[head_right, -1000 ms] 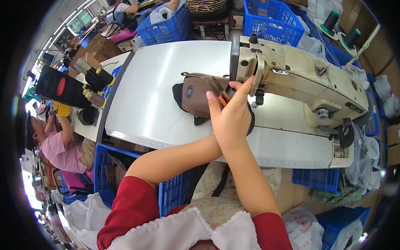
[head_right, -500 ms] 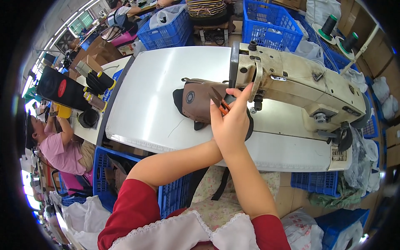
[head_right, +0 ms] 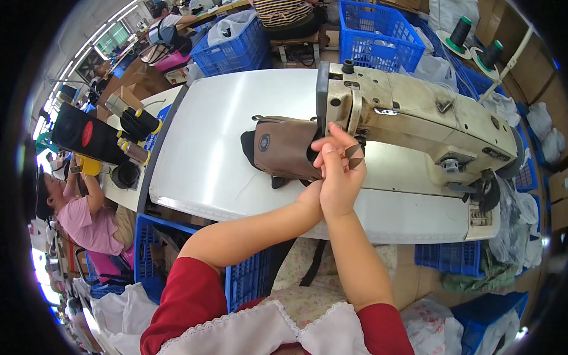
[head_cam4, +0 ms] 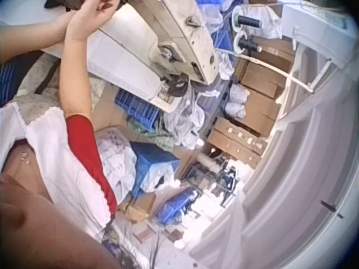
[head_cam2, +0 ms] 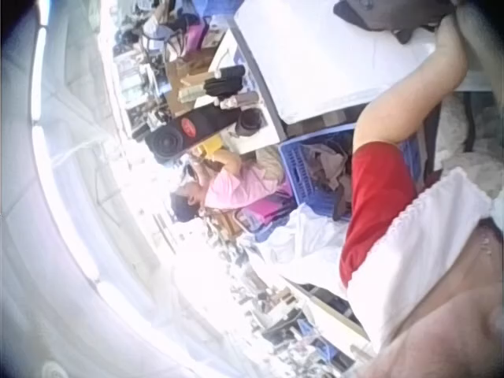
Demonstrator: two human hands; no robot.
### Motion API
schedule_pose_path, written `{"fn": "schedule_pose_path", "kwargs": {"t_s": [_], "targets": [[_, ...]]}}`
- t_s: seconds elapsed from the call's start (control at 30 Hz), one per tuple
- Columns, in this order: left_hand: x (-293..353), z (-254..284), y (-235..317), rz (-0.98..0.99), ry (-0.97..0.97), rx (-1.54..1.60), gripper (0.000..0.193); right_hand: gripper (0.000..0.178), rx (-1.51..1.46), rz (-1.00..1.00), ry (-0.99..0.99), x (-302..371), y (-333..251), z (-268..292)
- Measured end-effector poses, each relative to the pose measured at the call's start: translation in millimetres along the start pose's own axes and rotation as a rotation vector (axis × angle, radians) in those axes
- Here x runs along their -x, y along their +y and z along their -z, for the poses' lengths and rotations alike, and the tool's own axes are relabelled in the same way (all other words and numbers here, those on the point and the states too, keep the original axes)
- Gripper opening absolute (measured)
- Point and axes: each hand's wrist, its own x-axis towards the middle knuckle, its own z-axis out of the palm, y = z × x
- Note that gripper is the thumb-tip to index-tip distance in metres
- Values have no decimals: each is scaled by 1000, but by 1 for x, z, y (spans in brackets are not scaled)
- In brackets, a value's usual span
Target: Sew and trim sections of a leather boot upper using a sewing machine.
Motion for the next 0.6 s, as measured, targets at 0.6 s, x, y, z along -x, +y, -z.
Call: {"fn": "schedule_pose_path", "kwargs": {"t_s": [0.6], "targets": [[99,-18,-49,260,-241,689,50,33,805,-252,-367,14,-25,98]]}}
